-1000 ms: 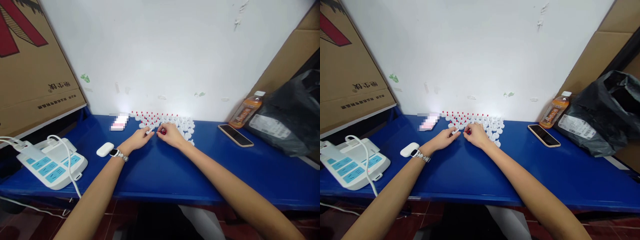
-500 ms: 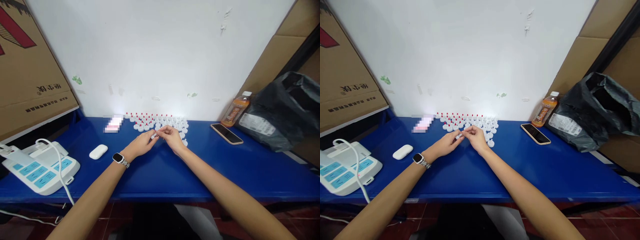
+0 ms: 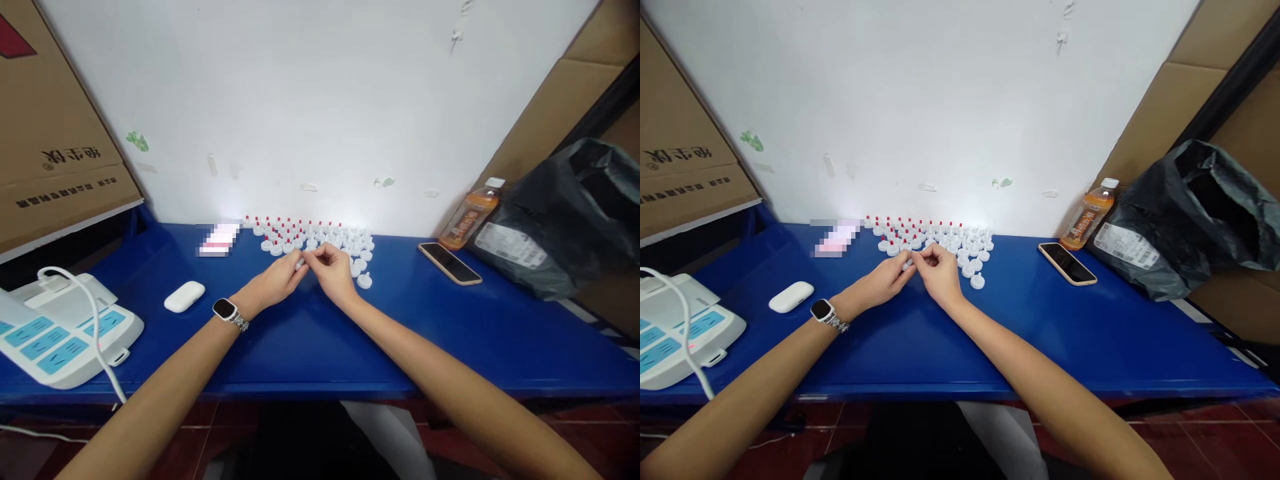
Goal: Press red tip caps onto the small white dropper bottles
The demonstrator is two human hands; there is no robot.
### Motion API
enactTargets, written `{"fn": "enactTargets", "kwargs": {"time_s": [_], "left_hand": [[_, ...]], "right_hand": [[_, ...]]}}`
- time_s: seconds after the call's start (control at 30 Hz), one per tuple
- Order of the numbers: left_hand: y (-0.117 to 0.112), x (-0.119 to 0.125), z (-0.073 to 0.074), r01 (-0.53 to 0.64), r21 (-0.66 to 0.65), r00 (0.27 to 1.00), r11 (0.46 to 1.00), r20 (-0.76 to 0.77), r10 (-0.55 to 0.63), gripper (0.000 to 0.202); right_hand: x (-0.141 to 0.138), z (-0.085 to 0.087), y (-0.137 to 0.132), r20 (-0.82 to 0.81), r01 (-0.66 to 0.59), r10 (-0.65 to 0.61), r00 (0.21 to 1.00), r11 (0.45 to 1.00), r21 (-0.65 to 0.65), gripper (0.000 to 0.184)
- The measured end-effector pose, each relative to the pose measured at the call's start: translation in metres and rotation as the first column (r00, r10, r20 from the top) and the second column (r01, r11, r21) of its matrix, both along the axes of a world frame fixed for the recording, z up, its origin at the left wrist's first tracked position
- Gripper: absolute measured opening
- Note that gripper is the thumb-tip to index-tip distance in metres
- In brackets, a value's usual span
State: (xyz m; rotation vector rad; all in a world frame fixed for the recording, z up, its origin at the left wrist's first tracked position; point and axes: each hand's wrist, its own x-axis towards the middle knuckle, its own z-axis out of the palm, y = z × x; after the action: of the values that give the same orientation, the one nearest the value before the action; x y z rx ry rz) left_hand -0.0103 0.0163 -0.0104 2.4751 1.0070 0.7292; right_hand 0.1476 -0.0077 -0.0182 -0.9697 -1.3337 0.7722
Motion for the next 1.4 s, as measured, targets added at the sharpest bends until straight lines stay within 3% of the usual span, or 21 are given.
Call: {"fn": "enactTargets", "kwargs": {"time_s": [0.1,0.2,0.33,0.43,0.5,0.6,0.97,1.03,1.1,1.2,1.3,1.4], "left_hand": [[0.007,-0.008,0.006,-0.055,0.016,0.998,0.998,0.027,0.054,0.027],[0.014,-0.019,0.009,-0.143,0.001,0.988,0.990,0.053,0.143,0.028],[0.020,-0.030,0.005,-0.172,-0.056,0.983,0.984,0.054,0.175,0.029],[0.021,-0.033,0.002,-0.184,-0.094,0.981,0.978,0.045,0.189,0.030],[0.021,-0.033,0.001,-0.187,-0.100,0.980,0.977,0.045,0.192,0.030],[0.021,-0.031,-0.001,-0.187,-0.101,0.981,0.977,0.039,0.191,0.031],[0.011,-0.020,-0.001,-0.131,-0.103,0.991,0.986,0.001,0.132,0.033],[0.010,-0.019,0.000,-0.123,-0.109,0.992,0.986,0.002,0.124,0.033],[0.009,-0.017,0.000,-0.114,-0.113,0.993,0.987,0.006,0.115,0.033],[0.006,-0.012,0.001,-0.080,-0.119,0.996,0.990,0.018,0.083,0.033],[-0.001,-0.005,0.004,-0.032,-0.115,0.998,0.993,0.047,0.038,0.032],[-0.005,0.000,0.005,-0.003,-0.103,0.998,0.995,0.065,0.010,0.032]], "right_hand": [[0.002,0.001,0.003,0.108,-0.002,-0.002,0.994,1.000,0.031,0.030],[0.012,0.000,0.006,0.321,0.061,-0.097,0.942,0.991,0.119,0.024],[0.026,-0.006,0.010,0.712,-0.002,-0.144,0.688,0.980,0.200,0.017],[0.026,-0.009,0.015,0.848,-0.028,-0.183,0.497,0.974,0.226,0.021],[0.023,-0.009,0.019,0.883,-0.050,-0.197,0.427,0.969,0.240,0.024],[0.021,-0.009,0.025,0.904,-0.085,-0.161,0.397,0.974,0.211,0.019],[0.025,-0.002,0.011,0.900,-0.116,-0.123,0.418,0.976,0.187,0.009],[0.027,-0.001,0.010,0.858,-0.117,-0.095,0.505,0.977,0.177,0.009],[0.031,-0.002,0.010,0.737,-0.090,-0.043,0.674,0.986,0.140,0.011],[0.036,-0.002,0.014,0.369,-0.095,0.085,0.925,0.995,0.011,0.022],[0.037,0.000,0.015,0.056,-0.166,0.170,0.984,0.984,-0.064,0.033],[0.033,0.002,0.014,-0.046,-0.184,0.181,0.982,0.978,-0.093,0.038]]}}
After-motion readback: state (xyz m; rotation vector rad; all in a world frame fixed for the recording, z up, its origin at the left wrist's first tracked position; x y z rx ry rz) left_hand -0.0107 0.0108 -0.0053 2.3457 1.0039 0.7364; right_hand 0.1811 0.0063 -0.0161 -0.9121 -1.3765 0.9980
